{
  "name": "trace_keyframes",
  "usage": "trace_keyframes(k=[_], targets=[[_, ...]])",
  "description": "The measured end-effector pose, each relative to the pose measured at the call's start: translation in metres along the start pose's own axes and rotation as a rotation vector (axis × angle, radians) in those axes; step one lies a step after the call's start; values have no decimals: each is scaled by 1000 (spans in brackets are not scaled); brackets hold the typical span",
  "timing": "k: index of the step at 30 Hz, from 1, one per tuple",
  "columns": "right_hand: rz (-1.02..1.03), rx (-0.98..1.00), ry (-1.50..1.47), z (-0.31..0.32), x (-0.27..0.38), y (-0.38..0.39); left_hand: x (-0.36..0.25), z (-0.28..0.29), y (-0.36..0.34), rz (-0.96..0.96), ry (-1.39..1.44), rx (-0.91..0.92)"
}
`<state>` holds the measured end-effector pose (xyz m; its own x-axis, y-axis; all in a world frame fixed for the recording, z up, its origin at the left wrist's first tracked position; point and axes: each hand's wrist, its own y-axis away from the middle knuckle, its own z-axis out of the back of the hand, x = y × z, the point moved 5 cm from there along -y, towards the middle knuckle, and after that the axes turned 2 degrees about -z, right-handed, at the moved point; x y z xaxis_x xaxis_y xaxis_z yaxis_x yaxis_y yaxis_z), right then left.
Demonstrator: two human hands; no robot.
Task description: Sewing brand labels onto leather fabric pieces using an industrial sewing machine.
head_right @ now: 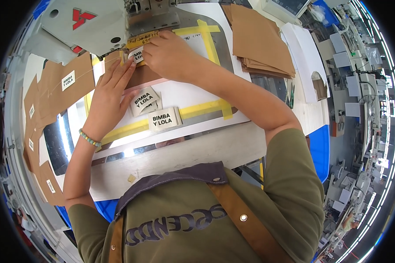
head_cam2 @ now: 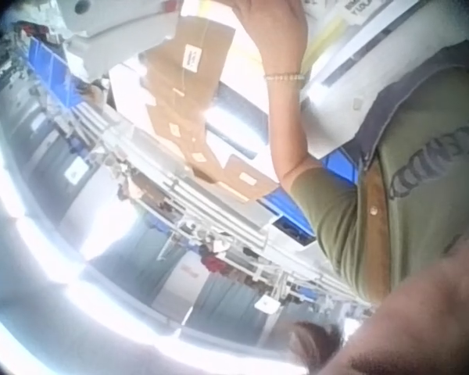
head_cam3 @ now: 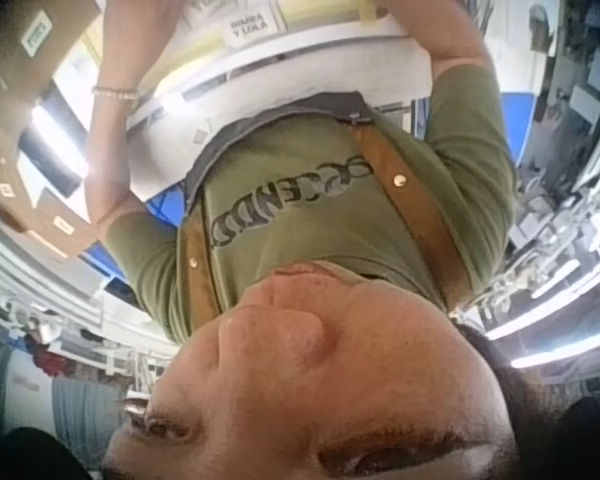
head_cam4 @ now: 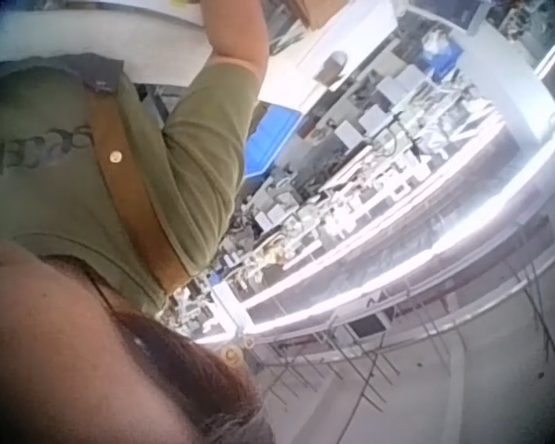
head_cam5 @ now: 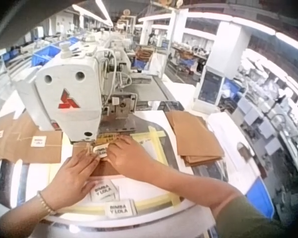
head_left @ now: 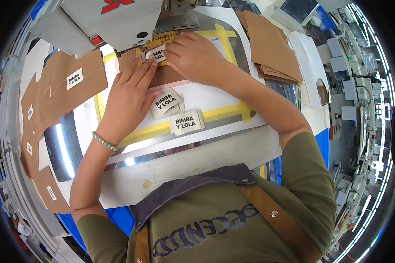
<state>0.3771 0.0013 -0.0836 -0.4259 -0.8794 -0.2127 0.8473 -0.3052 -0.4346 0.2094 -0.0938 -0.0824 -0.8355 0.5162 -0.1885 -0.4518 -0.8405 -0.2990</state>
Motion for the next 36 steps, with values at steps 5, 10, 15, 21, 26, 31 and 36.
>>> trace_keyframes(k=[5, 10, 15, 21, 26, 31, 36], targets=[[-79, 61, -185, 11, -4, 24, 11, -11, 0, 20, -77, 81], [-163, 123, -377, 10, -9, 32, 21, -14, -2, 13, -103, 30], [-155, 121, -342, 7, -13, 28, 25, -14, -3, 4, -118, 32], [-84, 86, -165, 14, -13, 15, 29, -11, -7, -3, -118, 8], [-104, 165, -262, 8, -19, 10, 27, -9, -12, -2, -101, 37], [-28, 80, -255, 5, -16, 3, 30, -10, -11, -43, -4, 8], [-17, 194, -230, -14, -11, -1, 42, -6, -13, 34, 224, 26]])
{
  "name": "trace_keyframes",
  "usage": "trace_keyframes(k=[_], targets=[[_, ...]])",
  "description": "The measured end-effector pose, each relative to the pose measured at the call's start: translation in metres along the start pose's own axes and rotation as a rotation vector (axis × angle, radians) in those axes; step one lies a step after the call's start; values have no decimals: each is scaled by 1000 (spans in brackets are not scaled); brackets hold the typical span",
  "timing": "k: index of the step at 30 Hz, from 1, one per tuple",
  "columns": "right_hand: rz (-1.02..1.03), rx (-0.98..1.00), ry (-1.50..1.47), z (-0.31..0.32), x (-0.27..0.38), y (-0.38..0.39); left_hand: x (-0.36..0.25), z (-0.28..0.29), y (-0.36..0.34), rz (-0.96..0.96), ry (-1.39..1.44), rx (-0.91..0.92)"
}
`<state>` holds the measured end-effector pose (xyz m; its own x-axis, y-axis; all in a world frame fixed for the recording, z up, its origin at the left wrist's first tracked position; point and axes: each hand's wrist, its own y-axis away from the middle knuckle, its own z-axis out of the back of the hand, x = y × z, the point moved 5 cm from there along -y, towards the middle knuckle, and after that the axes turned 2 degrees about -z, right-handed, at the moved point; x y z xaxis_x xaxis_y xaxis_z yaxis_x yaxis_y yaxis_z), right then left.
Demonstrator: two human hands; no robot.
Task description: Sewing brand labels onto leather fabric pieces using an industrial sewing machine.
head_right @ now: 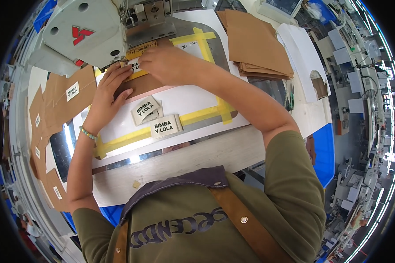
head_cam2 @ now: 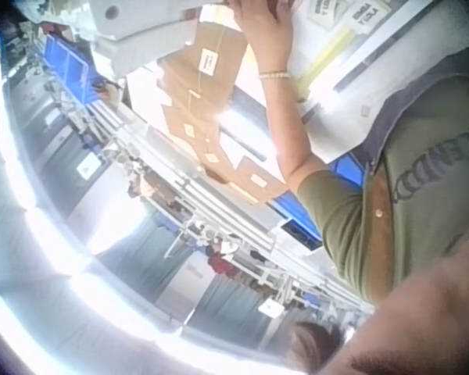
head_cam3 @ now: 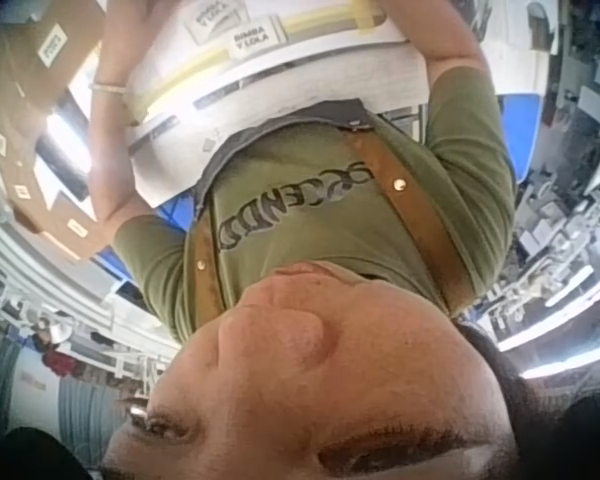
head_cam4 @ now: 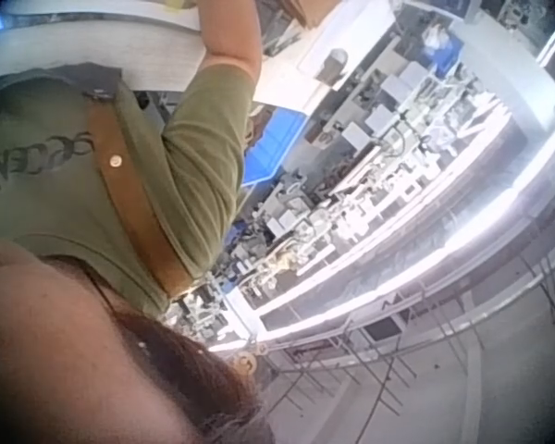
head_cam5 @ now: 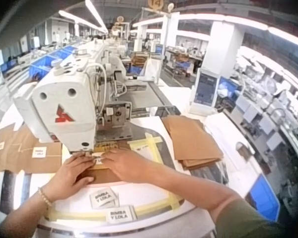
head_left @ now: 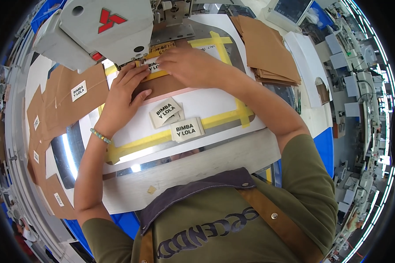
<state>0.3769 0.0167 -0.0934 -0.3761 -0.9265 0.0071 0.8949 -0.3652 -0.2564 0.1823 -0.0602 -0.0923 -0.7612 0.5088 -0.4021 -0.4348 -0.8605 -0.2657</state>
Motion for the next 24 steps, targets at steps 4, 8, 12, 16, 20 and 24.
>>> trace_keyframes(k=[4, 8, 12, 16, 20, 24], targets=[[1, -82, -59, -1, 1, 5, -1, 10, 9, 16, 13, -84], [-10, -63, -124, -1, 0, 0, 7, 23, 21, 86, 4, -45], [-2, -30, -100, -1, -2, -3, 3, 28, 23, 75, 1, -74], [-12, -28, -103, 4, -1, -6, 4, 26, 23, 76, -40, -49], [-16, 24, -112, 9, 3, -11, 5, 28, 21, 48, -46, -69], [-18, 32, -157, 10, 3, -9, 9, 27, 22, 73, -47, -63]])
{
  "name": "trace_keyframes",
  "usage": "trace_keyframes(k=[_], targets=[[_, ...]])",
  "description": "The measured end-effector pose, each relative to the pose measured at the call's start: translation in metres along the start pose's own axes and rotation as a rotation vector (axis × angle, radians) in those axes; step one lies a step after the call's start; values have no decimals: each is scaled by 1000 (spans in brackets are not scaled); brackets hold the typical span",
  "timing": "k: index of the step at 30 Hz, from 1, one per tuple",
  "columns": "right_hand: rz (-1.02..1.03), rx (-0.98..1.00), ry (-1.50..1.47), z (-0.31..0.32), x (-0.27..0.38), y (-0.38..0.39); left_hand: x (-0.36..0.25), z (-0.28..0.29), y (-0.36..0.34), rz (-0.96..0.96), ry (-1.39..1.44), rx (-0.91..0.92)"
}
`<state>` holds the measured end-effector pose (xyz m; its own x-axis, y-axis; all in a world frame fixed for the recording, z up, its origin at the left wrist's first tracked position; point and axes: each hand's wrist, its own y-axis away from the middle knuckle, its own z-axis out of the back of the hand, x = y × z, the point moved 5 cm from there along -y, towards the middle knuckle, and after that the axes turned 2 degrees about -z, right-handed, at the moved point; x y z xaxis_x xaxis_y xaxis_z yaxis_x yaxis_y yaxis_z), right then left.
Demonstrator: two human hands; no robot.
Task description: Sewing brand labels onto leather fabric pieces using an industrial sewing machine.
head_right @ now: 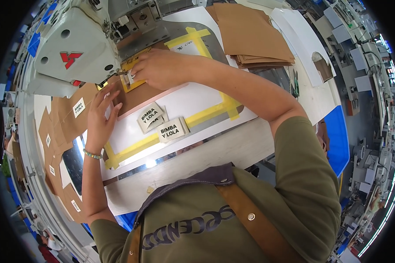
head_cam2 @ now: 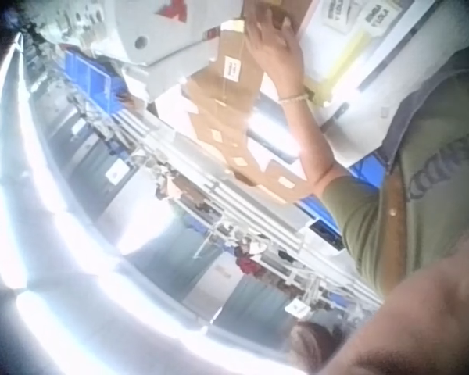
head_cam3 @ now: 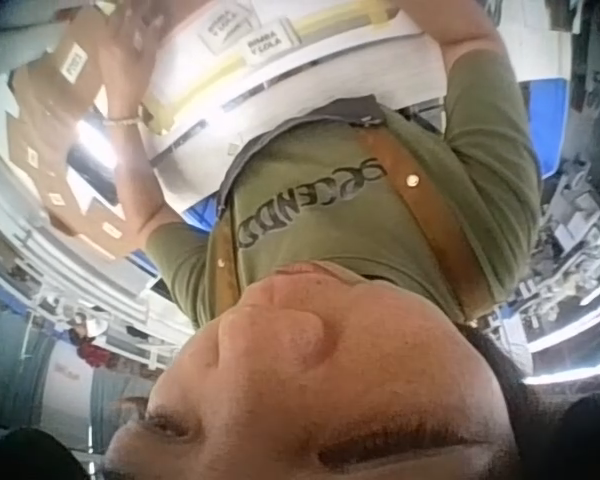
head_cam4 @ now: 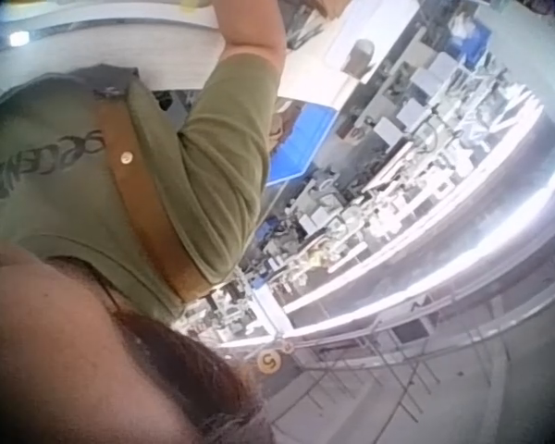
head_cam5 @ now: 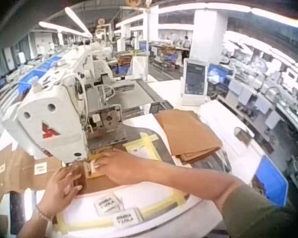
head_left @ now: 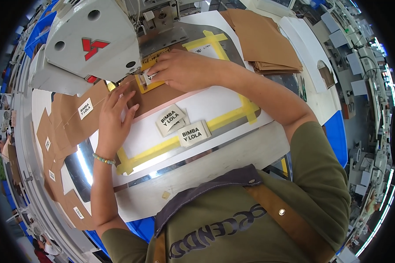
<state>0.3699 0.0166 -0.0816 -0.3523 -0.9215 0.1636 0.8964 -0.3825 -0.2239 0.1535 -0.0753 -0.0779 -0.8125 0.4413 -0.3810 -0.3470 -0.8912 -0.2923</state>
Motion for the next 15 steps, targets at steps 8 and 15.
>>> trace_keyframes(k=[8, 15], targets=[[-16, 1, -34, -6, -8, -1, 2, 6, 4, -44, -56, -4], [8, -78, -37, -5, -8, 2, -8, 9, 1, -21, -39, -6]])
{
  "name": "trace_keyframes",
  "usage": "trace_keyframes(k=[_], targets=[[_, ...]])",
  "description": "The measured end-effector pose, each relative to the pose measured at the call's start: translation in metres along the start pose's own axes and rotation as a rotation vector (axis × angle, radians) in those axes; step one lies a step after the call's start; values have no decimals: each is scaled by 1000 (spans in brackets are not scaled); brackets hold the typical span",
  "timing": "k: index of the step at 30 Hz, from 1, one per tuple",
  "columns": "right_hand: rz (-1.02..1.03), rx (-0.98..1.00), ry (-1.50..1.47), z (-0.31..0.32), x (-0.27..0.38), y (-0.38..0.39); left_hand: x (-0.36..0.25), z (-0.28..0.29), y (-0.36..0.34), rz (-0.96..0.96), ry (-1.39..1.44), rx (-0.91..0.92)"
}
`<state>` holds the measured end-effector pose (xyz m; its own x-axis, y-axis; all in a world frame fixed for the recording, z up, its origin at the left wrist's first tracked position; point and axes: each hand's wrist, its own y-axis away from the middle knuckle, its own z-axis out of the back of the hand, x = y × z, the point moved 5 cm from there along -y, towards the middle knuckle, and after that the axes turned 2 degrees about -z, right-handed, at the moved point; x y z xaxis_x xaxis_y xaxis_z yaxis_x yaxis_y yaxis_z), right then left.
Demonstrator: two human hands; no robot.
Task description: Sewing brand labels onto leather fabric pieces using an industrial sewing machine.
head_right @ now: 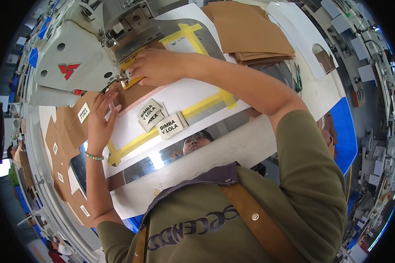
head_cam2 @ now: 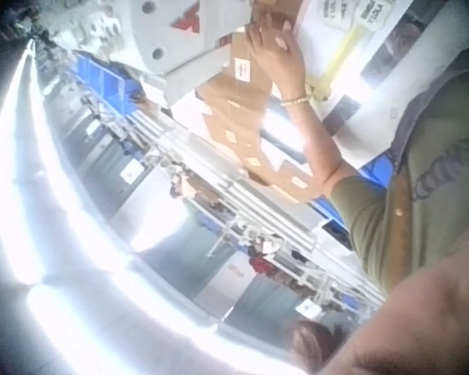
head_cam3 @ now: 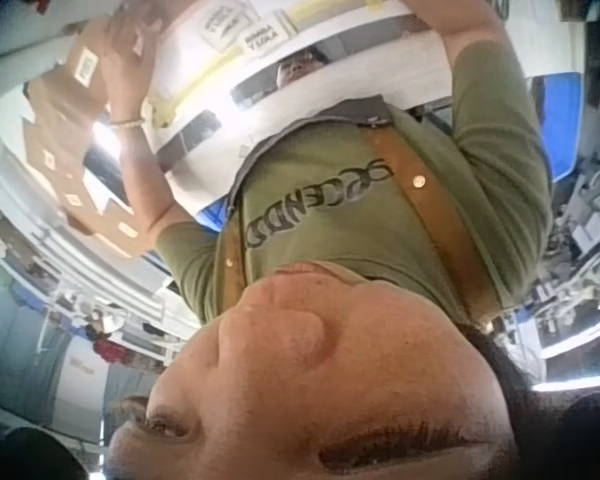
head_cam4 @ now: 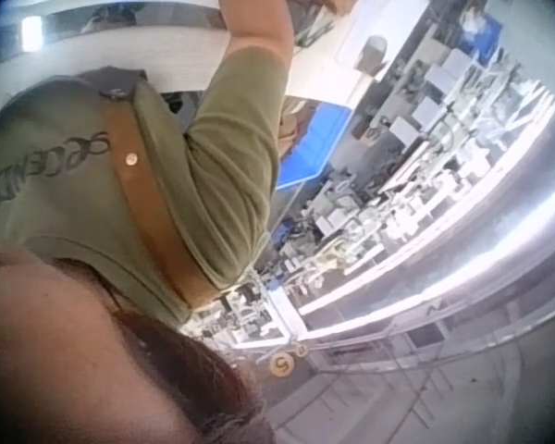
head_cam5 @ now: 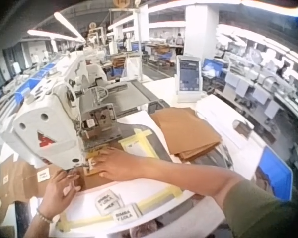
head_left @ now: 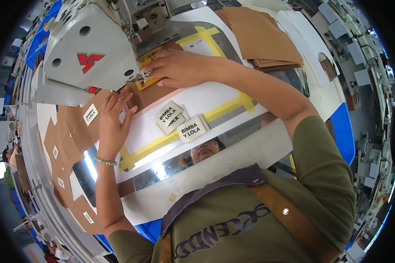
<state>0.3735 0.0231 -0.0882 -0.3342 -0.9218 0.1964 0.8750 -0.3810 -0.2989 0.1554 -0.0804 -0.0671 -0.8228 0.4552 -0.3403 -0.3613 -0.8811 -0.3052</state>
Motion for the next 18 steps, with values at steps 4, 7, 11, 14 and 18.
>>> trace_keyframes(k=[4, 7, 11, 14, 18], targets=[[-37, -1, 35, 4, 4, 1, -1, -2, -5, -12, -4, 4], [-96, 47, -48, 8, 3, 8, -1, -4, -5, -43, -47, -16], [-170, 29, -151, 37, 0, 36, 2, -2, -4, -10, -67, 50], [-283, -92, -200, 55, -21, 66, 6, -5, -4, -75, -123, 21], [-378, -312, -53, 62, -62, 81, -6, -6, -11, -7, -20, 49]])
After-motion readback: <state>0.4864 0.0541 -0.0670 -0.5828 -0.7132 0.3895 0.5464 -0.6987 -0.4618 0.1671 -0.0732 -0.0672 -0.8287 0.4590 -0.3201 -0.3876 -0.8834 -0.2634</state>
